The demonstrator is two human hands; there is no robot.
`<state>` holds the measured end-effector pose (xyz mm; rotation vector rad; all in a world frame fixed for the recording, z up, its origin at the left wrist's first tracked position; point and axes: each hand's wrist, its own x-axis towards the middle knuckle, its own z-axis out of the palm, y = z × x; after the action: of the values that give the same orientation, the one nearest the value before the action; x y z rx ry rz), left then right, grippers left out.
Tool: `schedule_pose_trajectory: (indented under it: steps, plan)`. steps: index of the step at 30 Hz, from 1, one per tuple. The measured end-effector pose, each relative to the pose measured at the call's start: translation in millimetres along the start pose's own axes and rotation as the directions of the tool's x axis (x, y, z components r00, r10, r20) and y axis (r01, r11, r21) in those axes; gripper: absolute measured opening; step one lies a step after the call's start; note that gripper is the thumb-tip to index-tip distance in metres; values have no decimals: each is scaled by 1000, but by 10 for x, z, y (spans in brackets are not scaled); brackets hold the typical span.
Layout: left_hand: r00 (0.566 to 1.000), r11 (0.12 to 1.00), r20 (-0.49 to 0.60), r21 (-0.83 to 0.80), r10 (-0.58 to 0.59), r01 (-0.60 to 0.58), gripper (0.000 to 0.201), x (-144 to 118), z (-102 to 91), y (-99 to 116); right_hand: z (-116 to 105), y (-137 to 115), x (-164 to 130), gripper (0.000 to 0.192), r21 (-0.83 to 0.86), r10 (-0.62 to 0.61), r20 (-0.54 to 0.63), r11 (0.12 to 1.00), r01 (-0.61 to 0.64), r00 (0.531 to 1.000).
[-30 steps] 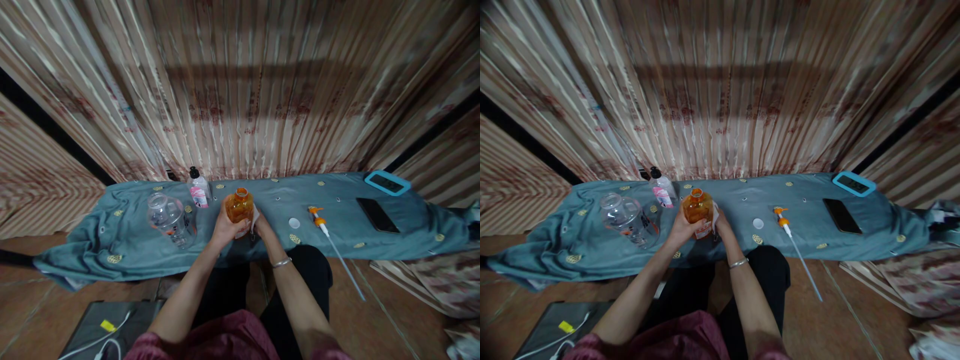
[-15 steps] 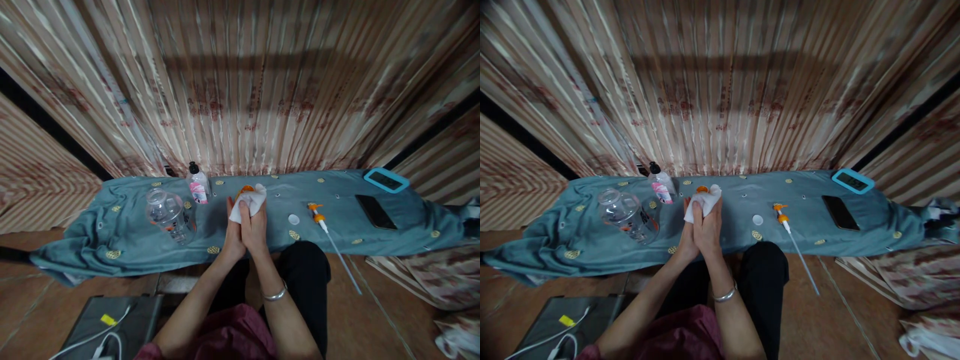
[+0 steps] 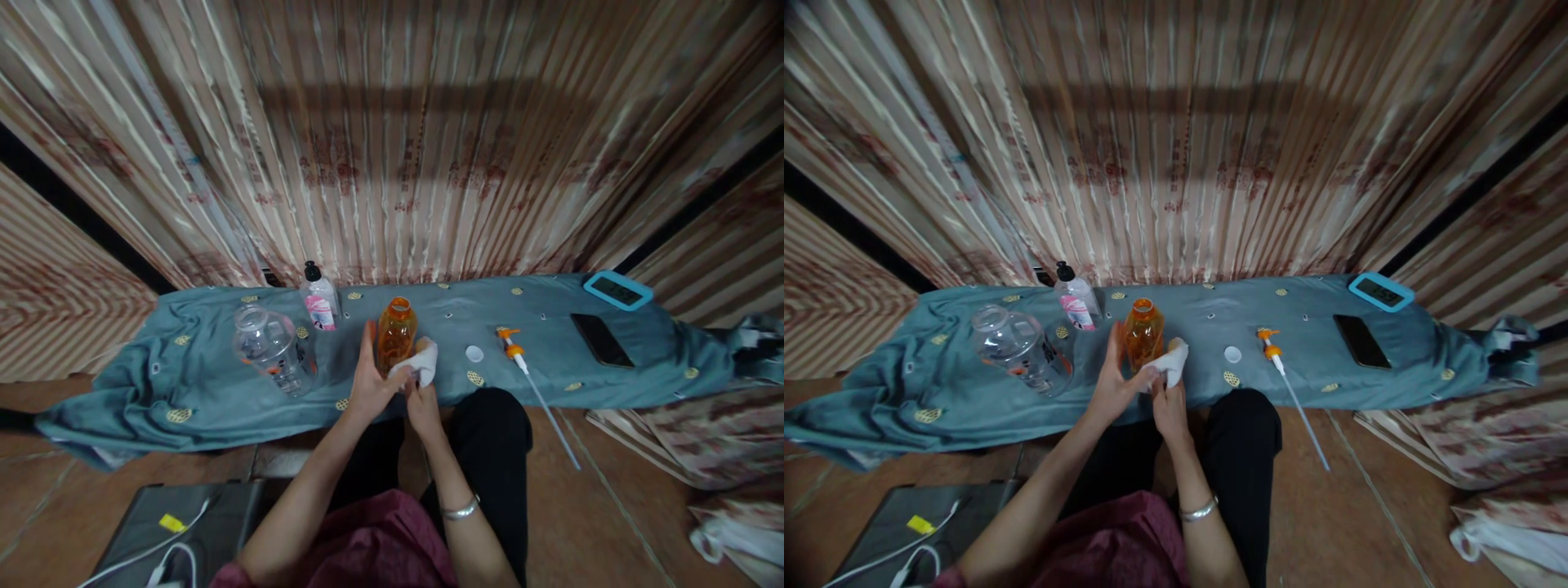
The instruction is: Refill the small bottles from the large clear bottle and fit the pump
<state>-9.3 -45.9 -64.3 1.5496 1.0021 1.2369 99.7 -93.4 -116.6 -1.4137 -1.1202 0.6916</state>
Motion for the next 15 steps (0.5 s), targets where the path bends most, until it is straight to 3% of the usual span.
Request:
schedule_pose_trajectory:
  steps: [3,6,11,15]
  plan:
    - [995,999,-94,41,21,-18,106,162,165,102,-103,98,40,52,-7,64,-81,998,-65,995]
    - [979,993,-199,111,49,-27,87,349,202,143,-249,190,155,52,-101,107,-167,987,-125,980]
    - [980,997,-194,-68,-53,40,57,574,-117,123,-388,256,498,58,-301,77,-144,946,-117,987]
    - [962,998,-273,-70,-19,0,59,680,-412,202,-182,222,707,46,-436,25,21,900,-13,999]
